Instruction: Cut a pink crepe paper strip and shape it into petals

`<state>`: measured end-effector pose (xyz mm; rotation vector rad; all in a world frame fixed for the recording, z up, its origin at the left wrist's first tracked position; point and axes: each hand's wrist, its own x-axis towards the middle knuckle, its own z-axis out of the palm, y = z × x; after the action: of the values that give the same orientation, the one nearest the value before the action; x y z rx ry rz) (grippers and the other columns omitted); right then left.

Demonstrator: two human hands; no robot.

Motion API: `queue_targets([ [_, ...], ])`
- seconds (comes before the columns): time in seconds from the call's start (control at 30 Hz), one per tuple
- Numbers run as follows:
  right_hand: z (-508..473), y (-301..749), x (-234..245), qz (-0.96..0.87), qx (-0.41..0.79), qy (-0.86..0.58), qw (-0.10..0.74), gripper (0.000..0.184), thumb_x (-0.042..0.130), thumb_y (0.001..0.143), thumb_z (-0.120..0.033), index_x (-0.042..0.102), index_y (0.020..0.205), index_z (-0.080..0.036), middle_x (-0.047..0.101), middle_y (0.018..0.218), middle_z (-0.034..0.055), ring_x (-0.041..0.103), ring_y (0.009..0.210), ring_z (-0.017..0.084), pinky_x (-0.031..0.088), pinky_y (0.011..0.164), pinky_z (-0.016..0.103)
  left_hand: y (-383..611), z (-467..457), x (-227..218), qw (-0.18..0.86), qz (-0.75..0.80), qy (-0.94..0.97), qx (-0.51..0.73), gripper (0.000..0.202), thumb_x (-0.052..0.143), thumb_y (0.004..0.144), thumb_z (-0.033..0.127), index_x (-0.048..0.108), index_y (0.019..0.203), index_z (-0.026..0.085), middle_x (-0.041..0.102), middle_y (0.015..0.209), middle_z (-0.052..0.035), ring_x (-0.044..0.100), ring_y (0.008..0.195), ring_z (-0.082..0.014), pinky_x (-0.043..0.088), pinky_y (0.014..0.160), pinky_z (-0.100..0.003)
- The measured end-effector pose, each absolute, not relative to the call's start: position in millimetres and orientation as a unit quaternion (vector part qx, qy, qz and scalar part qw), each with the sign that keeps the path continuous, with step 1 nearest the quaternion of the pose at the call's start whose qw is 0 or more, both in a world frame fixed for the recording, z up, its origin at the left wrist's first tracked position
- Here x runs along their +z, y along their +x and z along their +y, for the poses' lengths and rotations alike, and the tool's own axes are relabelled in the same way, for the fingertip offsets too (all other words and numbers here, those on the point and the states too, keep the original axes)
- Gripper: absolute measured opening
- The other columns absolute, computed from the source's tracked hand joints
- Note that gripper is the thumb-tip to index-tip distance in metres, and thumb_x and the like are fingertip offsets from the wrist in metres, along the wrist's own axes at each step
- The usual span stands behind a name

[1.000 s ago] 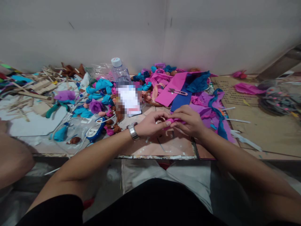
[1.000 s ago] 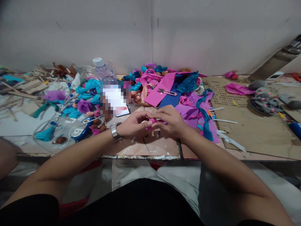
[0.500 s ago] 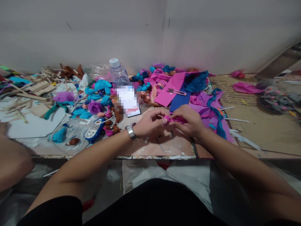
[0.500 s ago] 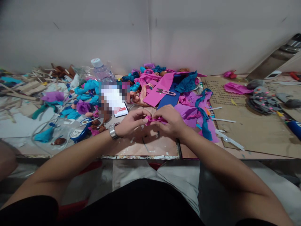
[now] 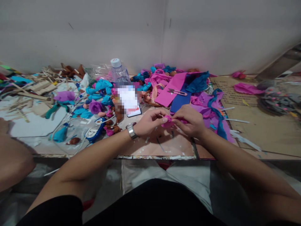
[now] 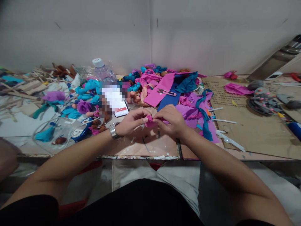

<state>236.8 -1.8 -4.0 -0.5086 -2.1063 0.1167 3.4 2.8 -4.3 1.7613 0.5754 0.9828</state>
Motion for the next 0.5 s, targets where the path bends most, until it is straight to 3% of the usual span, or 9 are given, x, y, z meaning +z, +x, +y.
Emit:
queue_targets([
  [0.33,-3.1,237.2,-3.8,-0.858,0.066,-0.223,0.458,0.011,0.07,0.098,-0.032,0.067,0.094,-0.023,0.074,0.081,0.0038,0.068,0.076,0.021,0.046,0.076,0.038,4.1,-1.5,-4.6,0.42,0.259,0.781,0.383,0.042,0.06,0.102,0.054,0.074,0.103,0.015,0.076,0.1,-0.0102,0.068,0.089,-0.0186,0.051,0.082,-0.03],
  [0.5,-3.5,238.0,-6.1,-0.866,0.066,-0.234,0.437,0.025,0.065,0.102,-0.039,0.068,0.121,-0.023,0.077,0.094,0.0071,0.071,0.085,0.023,0.05,0.08,0.039,4.2,-1.1,-5.2,0.325,0.22,0.83,0.397,0.035,0.05,0.108,0.04,0.075,0.103,0.017,0.077,0.102,-0.0118,0.068,0.1,-0.0218,0.05,0.093,-0.036],
])
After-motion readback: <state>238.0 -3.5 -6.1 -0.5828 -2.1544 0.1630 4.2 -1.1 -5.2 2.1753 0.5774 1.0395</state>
